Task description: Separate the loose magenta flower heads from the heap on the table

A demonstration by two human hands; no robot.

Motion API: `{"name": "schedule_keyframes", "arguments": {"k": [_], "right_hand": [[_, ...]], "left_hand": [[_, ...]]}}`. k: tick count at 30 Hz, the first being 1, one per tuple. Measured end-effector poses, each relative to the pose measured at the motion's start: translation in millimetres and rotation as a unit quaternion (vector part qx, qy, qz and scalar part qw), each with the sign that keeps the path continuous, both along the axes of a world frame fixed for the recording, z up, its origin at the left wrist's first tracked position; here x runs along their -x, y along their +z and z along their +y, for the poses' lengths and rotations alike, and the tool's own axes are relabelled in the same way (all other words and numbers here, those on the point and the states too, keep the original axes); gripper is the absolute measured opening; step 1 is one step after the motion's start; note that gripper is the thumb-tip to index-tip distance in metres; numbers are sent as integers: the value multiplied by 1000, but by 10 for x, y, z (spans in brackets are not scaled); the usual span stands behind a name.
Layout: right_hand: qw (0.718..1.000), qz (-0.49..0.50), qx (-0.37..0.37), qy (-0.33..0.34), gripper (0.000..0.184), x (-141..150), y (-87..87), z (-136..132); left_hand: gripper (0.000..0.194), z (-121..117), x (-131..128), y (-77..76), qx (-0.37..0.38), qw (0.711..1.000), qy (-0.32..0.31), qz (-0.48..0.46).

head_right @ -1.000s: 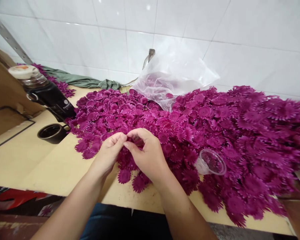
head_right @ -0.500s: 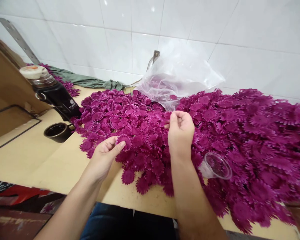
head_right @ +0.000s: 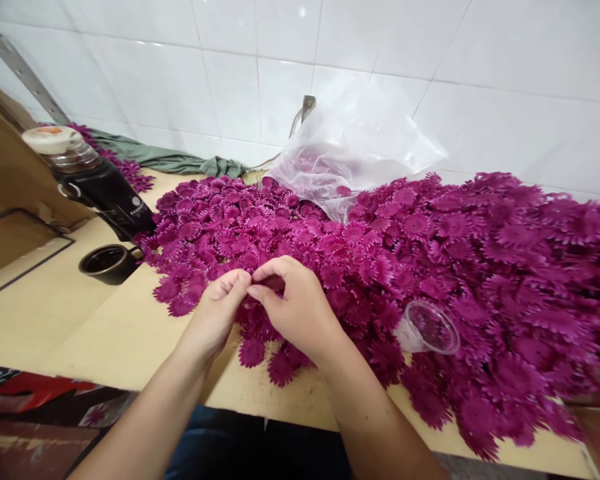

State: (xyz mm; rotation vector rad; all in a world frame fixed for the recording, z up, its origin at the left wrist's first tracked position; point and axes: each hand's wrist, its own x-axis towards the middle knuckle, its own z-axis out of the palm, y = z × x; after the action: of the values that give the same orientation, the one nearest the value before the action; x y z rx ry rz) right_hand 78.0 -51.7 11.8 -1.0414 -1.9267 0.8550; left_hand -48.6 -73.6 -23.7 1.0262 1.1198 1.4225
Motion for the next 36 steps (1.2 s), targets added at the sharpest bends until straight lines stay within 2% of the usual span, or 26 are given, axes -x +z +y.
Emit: {"name": "schedule_keyframes", "arguments": {"k": [4,7,10,13,15,18,20,21,24,26,31,33,36], "right_hand": [[996,64,35,-50,6,-41,21,64],[985,130,31,-106,6,-4,37,103],[975,159,1,-154,5,-7,49,234],[940,201,-53,-270,5,-143,76,453],[932,184,-66,-305,4,-259,101,557],[952,65,-107,-280,20,-324,133,499],[964,-4,-136,-229,27,-268,145,323],[974,-28,-134,-182,26,-220,147,218],[996,-56,-65,-15,15,-73,125,-42],[999,-42,-10,27,11,-17,89,-108],[989,61,115,66,9,-37,7,-8],[982,117,139,44,8,-52,-3,40],[967,202,154,-26,11,-37,-2,85]], "left_hand": [[36,-76,12,40,-10,999,-35,28],[30,-109,3,88,-23,999,-29,36],[29,-129,9,86,-38,999,-1,10],[30,-159,65,27,-36,999,10,-27],[31,-177,106,-13,-27,999,10,-35],[35,-173,116,-24,-18,999,16,-39],[38,-149,87,0,-19,999,17,-44],[40,-134,69,16,-20,999,14,-45],[46,-91,23,45,-25,998,11,-54],[48,-73,6,38,-21,998,19,-61],[52,-77,-15,1,-6,998,4,-60],[51,-89,-22,12,-5,999,-9,-52],[46,-115,-30,51,-6,999,-25,-31]]}}
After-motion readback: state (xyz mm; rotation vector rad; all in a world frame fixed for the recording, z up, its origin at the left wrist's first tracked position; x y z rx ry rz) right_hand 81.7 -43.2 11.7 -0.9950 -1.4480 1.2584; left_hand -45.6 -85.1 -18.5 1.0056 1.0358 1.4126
